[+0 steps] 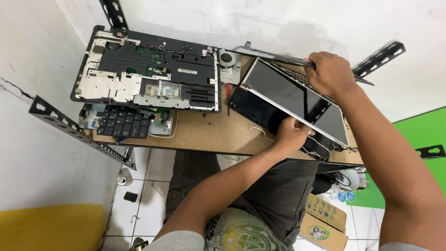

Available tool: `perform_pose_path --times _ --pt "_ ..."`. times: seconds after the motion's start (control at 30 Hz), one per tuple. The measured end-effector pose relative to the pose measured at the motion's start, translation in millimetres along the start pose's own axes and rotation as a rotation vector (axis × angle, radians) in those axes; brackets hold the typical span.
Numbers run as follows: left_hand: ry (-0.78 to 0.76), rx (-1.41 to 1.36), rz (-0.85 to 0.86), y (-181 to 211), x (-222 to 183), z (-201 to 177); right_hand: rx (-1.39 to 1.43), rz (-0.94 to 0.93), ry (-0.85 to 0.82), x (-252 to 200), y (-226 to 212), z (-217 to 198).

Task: Routing internal antenna and display cables around a laptop screen and installing the protective bezel.

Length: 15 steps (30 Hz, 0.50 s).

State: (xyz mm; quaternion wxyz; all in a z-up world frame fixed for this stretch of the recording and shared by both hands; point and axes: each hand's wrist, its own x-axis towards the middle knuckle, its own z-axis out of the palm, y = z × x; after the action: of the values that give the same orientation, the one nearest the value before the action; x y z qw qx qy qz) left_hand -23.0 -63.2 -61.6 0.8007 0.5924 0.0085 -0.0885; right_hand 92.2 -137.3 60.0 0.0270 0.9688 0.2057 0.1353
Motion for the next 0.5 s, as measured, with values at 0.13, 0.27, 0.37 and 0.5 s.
perform_pose_path --times 0.13,0.27,0.37,0.5 --pt "0.008 -0.011 0.016 -6.4 3.4 1.7 0.09 -0.017 -0.01 -0.1 -2.7 -5.5" --pt "-0.012 -0.018 0.017 -24.1 16.1 5.6 0.155 -0.102 0.068 -0.3 -26.5 -13.0" --pt "-0.057 -0.054 -0.016 -8.8 10.1 -0.2 0.181 -0.288 0.137 2.5 -69.7 -24.9" --pt "-0.043 -0.071 -0.061 -2.7 8.7 -0.6 0.259 -0.372 0.043 21.1 -149.4 -25.9"
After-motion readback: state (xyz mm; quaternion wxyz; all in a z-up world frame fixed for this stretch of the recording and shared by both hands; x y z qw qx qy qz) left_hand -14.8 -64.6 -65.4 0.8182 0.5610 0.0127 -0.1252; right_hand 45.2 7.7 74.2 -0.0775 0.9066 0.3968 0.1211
